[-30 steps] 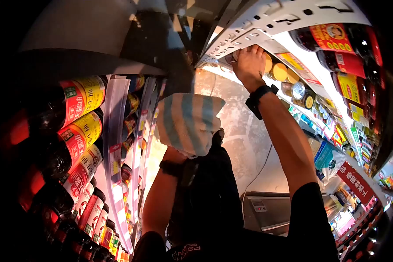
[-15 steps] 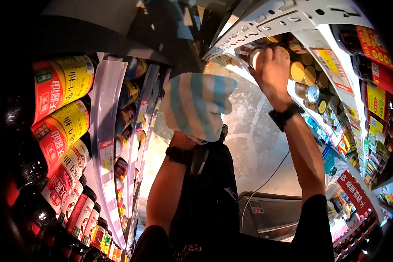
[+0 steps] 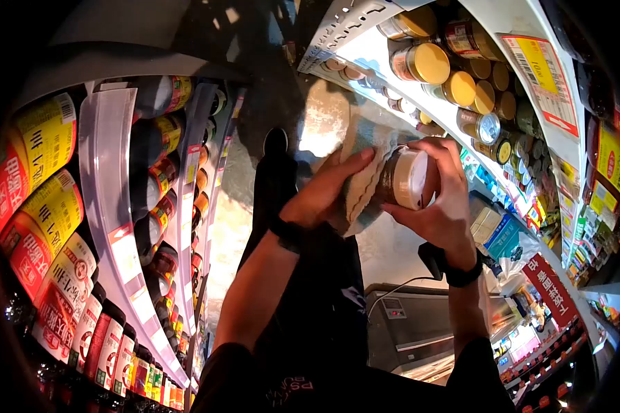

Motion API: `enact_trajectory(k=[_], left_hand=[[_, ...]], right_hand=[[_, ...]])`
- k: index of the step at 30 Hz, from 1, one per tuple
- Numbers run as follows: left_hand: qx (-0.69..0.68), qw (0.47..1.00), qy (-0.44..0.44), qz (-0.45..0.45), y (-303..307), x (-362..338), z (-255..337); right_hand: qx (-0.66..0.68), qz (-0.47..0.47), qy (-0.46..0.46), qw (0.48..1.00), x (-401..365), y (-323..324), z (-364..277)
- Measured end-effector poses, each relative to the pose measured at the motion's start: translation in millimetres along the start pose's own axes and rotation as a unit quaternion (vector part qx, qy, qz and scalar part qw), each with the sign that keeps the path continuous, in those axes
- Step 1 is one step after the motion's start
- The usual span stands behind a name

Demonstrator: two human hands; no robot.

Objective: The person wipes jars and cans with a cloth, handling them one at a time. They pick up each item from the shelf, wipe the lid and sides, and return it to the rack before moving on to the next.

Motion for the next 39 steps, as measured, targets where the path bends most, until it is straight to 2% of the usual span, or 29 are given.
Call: enact_trajectory(k=[2, 3, 5, 6, 7, 9, 11, 13, 14, 15, 17, 18, 19, 20, 21, 23, 24, 27, 28, 29, 30, 31, 33, 34, 35, 36, 37, 38, 39], left_hand=[[-0.135, 0.989, -0.042, 0.052, 7, 12, -12], [-0.137, 0.988, -0.046, 0.053, 10, 17, -18], [-0.091, 0.983, -0.062, 0.145, 29, 26, -26], [-0.031, 0.985, -0.05, 0.162, 25, 25, -23], [-0.028, 0.985, -0.055, 0.16, 24, 26, -24], [-0.052, 0.984, -0.124, 0.115, 31, 38, -20], [-0.046, 0.986, -0.103, 0.121, 48, 47, -22], [0.073, 0.985, -0.136, 0.082, 67, 60, -15], [-0.075, 0.991, -0.073, 0.083, 91, 77, -24], [-0.063, 0.99, -0.105, 0.074, 102, 81, -18], [0.018, 0.979, -0.163, 0.125, 129, 88, -9], [0.019, 0.979, -0.164, 0.121, 144, 95, -11], [0.079, 0.975, -0.176, 0.112, 157, 100, -7], [0.148, 0.965, -0.185, 0.11, 174, 100, -3], [0.194, 0.949, -0.212, 0.128, 193, 106, -4], [0.286, 0.908, -0.219, 0.213, 216, 107, -2], [0.3, 0.9, -0.23, 0.218, 221, 108, -4], [0.295, 0.867, -0.3, 0.267, 221, 98, -20], [0.31, 0.853, -0.324, 0.267, 209, 91, -20], [0.324, 0.842, -0.342, 0.264, 198, 86, -22], [0.321, 0.866, -0.274, 0.268, 196, 80, -29], [0.376, 0.842, -0.334, 0.194, 189, 81, -29], [0.427, 0.799, -0.389, 0.163, 179, 77, -28], [0.509, 0.757, -0.354, 0.203, 168, 69, -27], [0.612, 0.654, -0.403, 0.187, 152, 66, -22], [0.647, 0.638, -0.383, 0.163, 149, 67, -21], [0.678, 0.626, -0.358, 0.138, 149, 67, -24], [0.654, 0.671, -0.324, 0.131, 158, 66, -27], [0.662, 0.668, -0.318, 0.121, 162, 69, -28]], right_hand=[[0.259, 0.027, -0.006, 0.965, -1, -13, 24], [0.258, 0.023, -0.004, 0.966, 0, -17, 23], [0.369, 0.113, -0.02, 0.922, 1, -24, 29], [0.415, 0.124, -0.007, 0.901, 5, -31, 34], [0.46, 0.136, 0.009, 0.877, 12, -38, 40], [0.427, 0.176, 0.032, 0.887, 23, -50, 50], [0.424, 0.16, 0.025, 0.891, 37, -71, 67], [0.336, 0.147, 0.029, 0.93, 53, -85, 89], [0.327, 0.154, 0.06, 0.931, 64, -93, 100], [0.314, 0.164, 0.084, 0.931, 71, -102, 112], [0.233, 0.189, 0.091, 0.95, 86, -118, 125], [0.217, 0.225, 0.112, 0.943, 89, -126, 134], [0.203, 0.25, 0.136, 0.937, 93, -134, 138], [0.289, 0.262, 0.115, 0.913, 99, -147, 144], [0.264, 0.27, 0.161, 0.912, 104, -156, 156], [0.289, 0.256, 0.152, 0.91, 117, -173, 175], [0.355, 0.232, 0.201, 0.883, 122, -184, 186], [0.38, 0.199, 0.203, 0.88, 127, -191, 199], [0.354, 0.186, 0.206, 0.893, 129, -187, 202], [0.251, 0.235, 0.229, 0.91, 127, -184, 203], [0.248, 0.216, 0.257, 0.909, 126, -184, 204], [0.243, 0.198, 0.283, 0.907, 123, -183, 203], [0.288, 0.145, 0.275, 0.906, 124, -190, 210], [0.312, 0.101, 0.263, 0.907, 122, -193, 211], [0.335, 0.06, 0.251, 0.906, 119, -197, 211], [0.289, 0.079, 0.29, 0.909, 113, -195, 205], [0.295, 0.098, 0.289, 0.905, 112, -193, 210], [0.302, 0.057, 0.275, 0.911, 112, -199, 213], [0.305, 0.016, 0.262, 0.915, 112, -205, 216]])
Point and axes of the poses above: each hand's wrist, its own x-axis towards the middle knuckle, its own y-axis out of the back of the hand, z = x × y, the point moved 6 cm from there along x, towards the middle knuckle, and after that the axes turned 12 degrees about -z, right-handed, at the moved point
